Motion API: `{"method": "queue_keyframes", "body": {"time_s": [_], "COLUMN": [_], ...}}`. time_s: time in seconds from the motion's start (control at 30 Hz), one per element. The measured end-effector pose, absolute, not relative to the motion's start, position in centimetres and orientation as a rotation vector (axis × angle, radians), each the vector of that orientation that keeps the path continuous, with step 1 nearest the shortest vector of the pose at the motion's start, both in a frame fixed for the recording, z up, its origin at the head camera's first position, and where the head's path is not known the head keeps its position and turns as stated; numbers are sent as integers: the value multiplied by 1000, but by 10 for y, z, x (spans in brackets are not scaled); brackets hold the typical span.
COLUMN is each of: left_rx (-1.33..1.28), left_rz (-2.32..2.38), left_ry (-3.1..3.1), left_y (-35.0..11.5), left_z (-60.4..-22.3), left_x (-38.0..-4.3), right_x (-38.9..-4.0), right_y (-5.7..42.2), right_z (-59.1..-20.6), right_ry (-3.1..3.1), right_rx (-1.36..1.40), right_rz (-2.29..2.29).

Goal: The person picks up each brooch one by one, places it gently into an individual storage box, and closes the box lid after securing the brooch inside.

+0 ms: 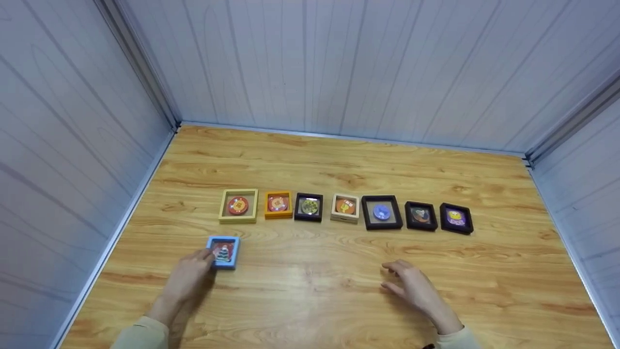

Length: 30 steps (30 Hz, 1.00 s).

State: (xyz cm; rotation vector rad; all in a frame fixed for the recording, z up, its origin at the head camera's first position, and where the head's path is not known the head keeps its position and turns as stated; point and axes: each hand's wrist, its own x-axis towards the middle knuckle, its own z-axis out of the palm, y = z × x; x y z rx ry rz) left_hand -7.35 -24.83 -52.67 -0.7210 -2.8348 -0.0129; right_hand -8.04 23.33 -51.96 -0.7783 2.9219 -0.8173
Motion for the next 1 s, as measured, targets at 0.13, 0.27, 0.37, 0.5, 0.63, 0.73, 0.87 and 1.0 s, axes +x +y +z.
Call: {"method": "queue_keyframes", "body": {"time_s": [0.13, 0.27, 0.37, 0.5, 0.63, 0.73, 0.87, 1.0], "left_rx": [-724, -701, -682, -678, -645, -586, -513, -478], "left_rz": [17, 33, 74, 126, 136, 128, 100, 65], "left_ry": [-2887, -2915, -2910, -2886, -2885, -2905, -2935, -2938], "left_y": [-269, -287, -298, -307, -311, -311, -312, -311], "left_z": [-525, -525, -524, -524, -524, -524, -524, -525], "left_x": [-81, -93, -104, -122, -136, -145, -155, -163], "right_x": [-76, -72, -70, -69, -69, -70, -71, -72], "right_y": [239, 245, 249, 252, 252, 253, 253, 253], "right_z": [-519, -519, -521, -522, -524, -525, -525, -525], "right_ry": [2947, 3034, 3126, 3201, 3225, 3239, 3244, 3228], "right_rx": [-708, -675, -719, -784, -799, -794, -770, -733], "right_rz": [-847, -852, -851, -863, -871, -876, -873, -863]}}
